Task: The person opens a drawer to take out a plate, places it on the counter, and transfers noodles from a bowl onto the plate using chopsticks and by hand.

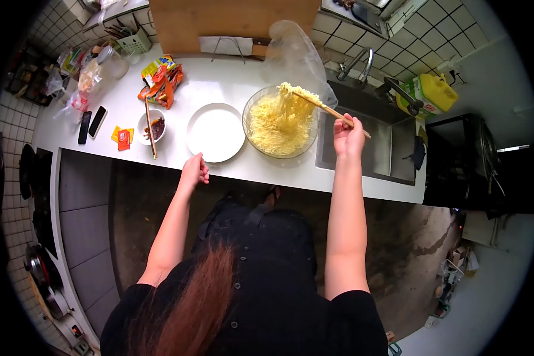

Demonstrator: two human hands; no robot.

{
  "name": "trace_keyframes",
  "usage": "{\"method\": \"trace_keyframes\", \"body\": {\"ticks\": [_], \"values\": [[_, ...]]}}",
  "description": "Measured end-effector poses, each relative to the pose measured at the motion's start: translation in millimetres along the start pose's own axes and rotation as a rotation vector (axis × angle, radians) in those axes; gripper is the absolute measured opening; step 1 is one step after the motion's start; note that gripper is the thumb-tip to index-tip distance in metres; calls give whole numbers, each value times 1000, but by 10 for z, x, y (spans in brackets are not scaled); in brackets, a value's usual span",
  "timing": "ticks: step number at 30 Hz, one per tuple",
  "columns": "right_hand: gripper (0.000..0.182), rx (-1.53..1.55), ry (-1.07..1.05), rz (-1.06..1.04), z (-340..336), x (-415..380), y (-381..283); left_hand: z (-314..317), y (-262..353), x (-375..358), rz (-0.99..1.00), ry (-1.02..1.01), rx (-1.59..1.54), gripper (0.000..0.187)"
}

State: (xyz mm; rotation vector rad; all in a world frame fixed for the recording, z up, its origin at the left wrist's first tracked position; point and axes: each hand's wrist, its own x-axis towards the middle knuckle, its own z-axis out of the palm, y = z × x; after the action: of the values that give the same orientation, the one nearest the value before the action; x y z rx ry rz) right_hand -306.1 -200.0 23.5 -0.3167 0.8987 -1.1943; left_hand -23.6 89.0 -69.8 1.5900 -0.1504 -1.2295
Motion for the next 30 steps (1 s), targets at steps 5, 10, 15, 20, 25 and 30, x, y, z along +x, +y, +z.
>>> {"method": "trace_keyframes", "body": {"ticks": [5,10,15,20,25,30], "values": [[26,39,-61,-40,156,-29,-236,-8,98,-70,36,-24,21,30],[26,53,-82,-86,313,-45,-425,-27,157,-76,74,-46,18,29],[26,50,-96,-131,458,-50,-572,-16,220,-76,105,-60,12,28],[26,56,-128,-151,582,-69,-695,-18,268,-90,128,-64,20,28],[26,38,-173,-196,710,-145,-839,-47,277,-99,145,-76,43,26],[26,18,-240,-229,833,-166,-1003,-74,255,-87,177,-74,61,25]]}}
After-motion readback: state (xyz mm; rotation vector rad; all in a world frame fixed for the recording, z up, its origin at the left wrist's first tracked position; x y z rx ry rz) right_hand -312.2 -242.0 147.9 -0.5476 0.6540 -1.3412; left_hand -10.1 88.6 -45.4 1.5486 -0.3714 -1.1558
